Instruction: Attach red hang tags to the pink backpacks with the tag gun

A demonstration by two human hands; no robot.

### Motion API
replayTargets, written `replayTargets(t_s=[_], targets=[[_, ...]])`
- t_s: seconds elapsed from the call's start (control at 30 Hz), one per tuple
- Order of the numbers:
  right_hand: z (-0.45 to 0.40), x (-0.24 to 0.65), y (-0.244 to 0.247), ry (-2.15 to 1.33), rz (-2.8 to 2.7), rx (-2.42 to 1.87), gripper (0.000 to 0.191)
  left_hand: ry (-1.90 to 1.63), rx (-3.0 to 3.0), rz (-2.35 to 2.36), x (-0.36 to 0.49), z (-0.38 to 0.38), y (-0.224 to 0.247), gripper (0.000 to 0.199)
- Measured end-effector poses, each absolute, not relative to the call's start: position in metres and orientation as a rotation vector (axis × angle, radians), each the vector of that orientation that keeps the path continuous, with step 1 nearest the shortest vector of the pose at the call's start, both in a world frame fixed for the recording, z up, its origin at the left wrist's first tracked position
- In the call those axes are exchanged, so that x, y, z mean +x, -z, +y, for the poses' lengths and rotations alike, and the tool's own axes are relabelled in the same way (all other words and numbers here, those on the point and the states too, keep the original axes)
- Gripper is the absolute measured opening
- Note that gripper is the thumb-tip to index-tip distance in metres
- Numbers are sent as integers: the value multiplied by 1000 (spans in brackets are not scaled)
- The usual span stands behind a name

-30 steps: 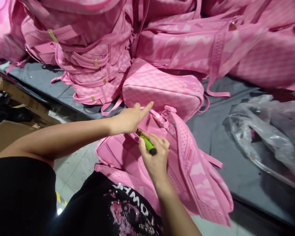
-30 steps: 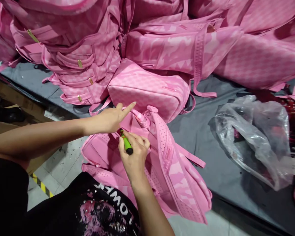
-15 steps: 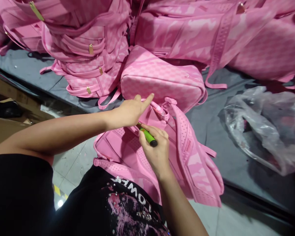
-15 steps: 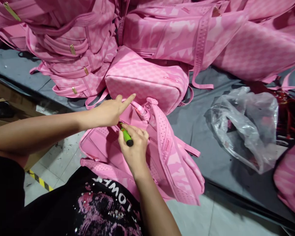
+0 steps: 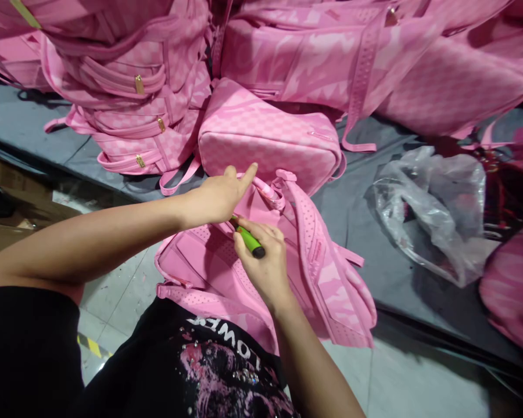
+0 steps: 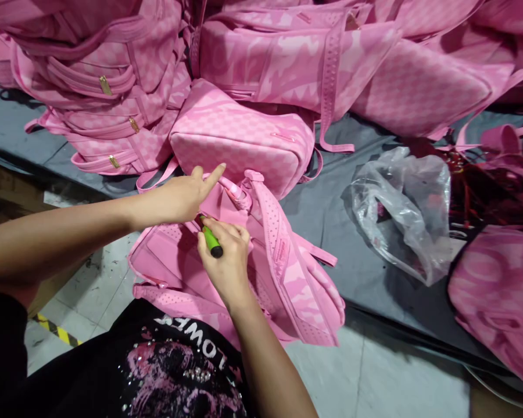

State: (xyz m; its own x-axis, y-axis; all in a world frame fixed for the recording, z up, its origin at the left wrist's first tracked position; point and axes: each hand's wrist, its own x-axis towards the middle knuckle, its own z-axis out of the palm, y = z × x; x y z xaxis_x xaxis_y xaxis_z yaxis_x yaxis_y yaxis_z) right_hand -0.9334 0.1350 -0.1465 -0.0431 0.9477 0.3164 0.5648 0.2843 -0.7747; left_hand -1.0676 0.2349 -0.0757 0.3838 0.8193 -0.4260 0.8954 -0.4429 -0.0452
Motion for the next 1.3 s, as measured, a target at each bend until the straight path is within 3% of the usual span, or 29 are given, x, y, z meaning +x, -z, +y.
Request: replayTargets(t_s=[0.73,1.2,1.3], targets=[[138,-934,146,-635,-1673,-1350,22,557,2543,1553,-1073,232,81,94],[143,-940,152,-691,-1644,-1377,25,553,2596,1551,-1078,236,95,80],[147,-938,151,-929,-1596,-1277,23,568,2592,1565,-1079,237,99,81]])
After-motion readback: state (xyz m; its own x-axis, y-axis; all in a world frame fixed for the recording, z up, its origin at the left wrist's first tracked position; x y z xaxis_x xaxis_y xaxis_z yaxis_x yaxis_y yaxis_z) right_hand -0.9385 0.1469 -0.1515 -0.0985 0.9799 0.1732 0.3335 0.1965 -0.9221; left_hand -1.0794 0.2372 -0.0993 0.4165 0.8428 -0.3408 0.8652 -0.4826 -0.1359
